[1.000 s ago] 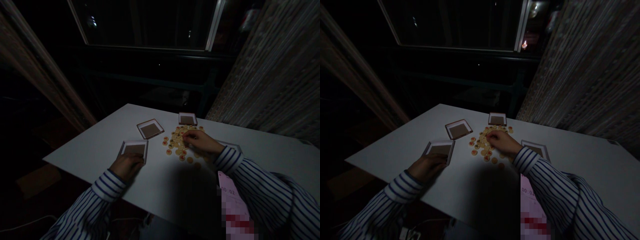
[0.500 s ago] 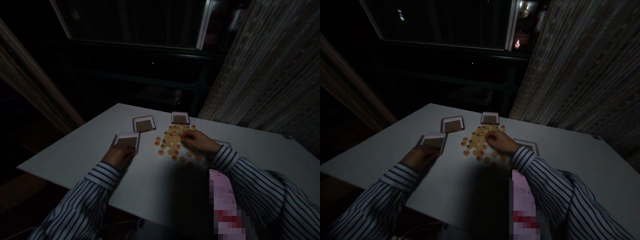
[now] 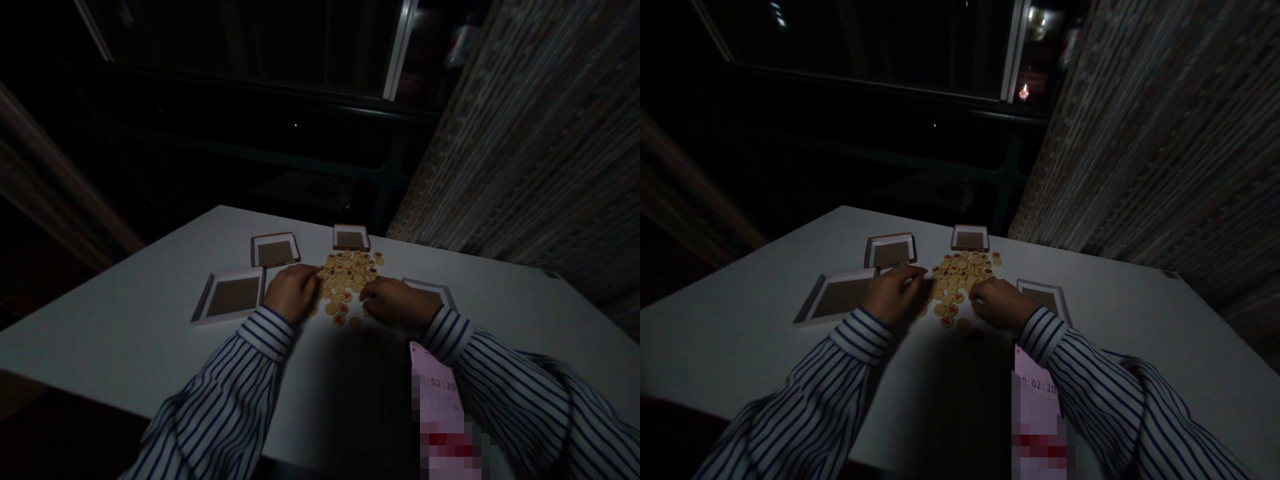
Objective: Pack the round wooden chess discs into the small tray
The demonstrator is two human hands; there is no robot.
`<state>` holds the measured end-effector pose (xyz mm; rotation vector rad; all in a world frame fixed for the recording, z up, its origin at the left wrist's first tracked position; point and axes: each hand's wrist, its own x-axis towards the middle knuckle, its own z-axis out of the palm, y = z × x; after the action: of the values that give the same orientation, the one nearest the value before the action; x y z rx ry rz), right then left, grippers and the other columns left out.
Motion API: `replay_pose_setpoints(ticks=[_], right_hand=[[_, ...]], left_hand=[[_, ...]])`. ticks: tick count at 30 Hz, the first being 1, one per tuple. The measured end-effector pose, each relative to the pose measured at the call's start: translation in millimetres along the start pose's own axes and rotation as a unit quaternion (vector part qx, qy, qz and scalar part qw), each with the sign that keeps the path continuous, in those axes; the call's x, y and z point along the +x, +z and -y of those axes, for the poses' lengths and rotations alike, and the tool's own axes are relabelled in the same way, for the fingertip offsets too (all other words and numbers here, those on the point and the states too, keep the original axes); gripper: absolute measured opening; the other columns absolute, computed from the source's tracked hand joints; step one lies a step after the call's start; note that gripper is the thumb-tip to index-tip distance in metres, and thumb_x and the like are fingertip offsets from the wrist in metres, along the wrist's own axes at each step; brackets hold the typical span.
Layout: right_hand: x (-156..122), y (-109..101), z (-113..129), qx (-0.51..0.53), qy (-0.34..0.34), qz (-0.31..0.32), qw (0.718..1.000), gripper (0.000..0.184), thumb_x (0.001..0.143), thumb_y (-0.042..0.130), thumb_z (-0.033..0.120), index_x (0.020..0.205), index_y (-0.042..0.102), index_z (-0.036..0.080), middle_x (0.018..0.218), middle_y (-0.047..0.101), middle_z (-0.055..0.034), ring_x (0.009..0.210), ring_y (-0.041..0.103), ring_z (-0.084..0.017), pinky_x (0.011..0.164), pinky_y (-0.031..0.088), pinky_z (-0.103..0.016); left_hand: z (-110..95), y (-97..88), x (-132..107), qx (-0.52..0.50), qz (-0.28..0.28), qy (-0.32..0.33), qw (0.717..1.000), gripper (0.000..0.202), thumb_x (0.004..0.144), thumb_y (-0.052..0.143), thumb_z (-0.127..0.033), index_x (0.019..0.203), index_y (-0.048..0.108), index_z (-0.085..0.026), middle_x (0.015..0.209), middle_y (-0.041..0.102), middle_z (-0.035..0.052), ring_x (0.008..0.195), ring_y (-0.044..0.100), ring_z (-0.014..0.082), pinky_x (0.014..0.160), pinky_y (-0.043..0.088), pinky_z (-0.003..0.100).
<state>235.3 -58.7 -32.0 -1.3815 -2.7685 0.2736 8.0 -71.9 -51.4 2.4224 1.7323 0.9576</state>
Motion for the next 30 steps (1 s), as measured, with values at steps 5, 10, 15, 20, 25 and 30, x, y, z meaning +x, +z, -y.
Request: replay_pose_setpoints(ticks=[5,10,15,20,25,30], right_hand=[[16.6,3.5,0.3,-0.046,-0.029,-0.009,0.998,0.023,0.077,0.046,0.021,0.092,0.063,0.017,0.093,0.065,-0.0072,0.087,0.058,-0.019,0.075,0.040,-0.027],[14.2,2.3,-11.9,-0.034,-0.025,0.012,0.999,0.023,0.078,0.050,0.023,0.096,0.062,0.017,0.095,0.064,-0.0075,0.090,0.057,-0.018,0.077,0.040,-0.027],[-2.5,0.4,-14.0,-0.022,-0.054,0.034,0.998,0.023,0.078,0.053,0.026,0.099,0.061,0.019,0.096,0.063,-0.0080,0.092,0.055,-0.019,0.078,0.039,-0.030],[-2.0,4.3,-14.9,-0.051,-0.062,0.046,0.996,0.022,0.078,0.053,0.030,0.096,0.063,0.022,0.096,0.063,-0.0070,0.087,0.056,-0.020,0.074,0.038,-0.032],[-0.7,2.2,-14.7,-0.062,-0.063,0.063,0.994,0.023,0.077,0.054,0.036,0.095,0.064,0.025,0.095,0.064,-0.0061,0.087,0.057,-0.020,0.074,0.037,-0.032],[0.2,0.6,-10.9,-0.089,-0.085,0.084,0.989,0.017,0.079,0.050,0.029,0.088,0.065,0.025,0.089,0.066,-0.0051,0.084,0.058,-0.020,0.073,0.037,-0.032]], left_hand=[[13.2,17.1,1.3,-0.017,-0.009,0.004,1.000,0.030,0.084,0.037,-0.025,0.095,0.063,-0.014,0.092,0.066,0.0071,0.088,0.059,0.0186,0.080,0.047,0.032],[20.1,22.7,-4.1,-0.004,-0.010,0.006,1.000,0.030,0.084,0.038,-0.027,0.096,0.063,-0.014,0.092,0.066,0.0078,0.088,0.059,0.0197,0.080,0.046,0.034],[7.7,31.2,-3.5,-0.036,0.010,0.048,0.998,0.027,0.083,0.041,-0.027,0.093,0.063,-0.015,0.090,0.067,0.0075,0.084,0.059,0.0198,0.078,0.046,0.036],[2.3,35.1,-5.9,-0.045,0.011,0.073,0.996,0.025,0.083,0.043,-0.026,0.094,0.062,-0.015,0.089,0.067,0.0071,0.082,0.060,0.0185,0.076,0.047,0.035],[2.5,37.8,-6.9,-0.046,0.007,0.085,0.995,0.024,0.082,0.042,-0.023,0.093,0.062,-0.015,0.088,0.067,0.0063,0.081,0.060,0.0175,0.077,0.047,0.034],[0.2,40.1,-7.0,-0.063,0.006,0.103,0.993,0.023,0.081,0.043,-0.023,0.091,0.063,-0.014,0.087,0.067,0.0068,0.082,0.060,0.0172,0.077,0.047,0.033]])
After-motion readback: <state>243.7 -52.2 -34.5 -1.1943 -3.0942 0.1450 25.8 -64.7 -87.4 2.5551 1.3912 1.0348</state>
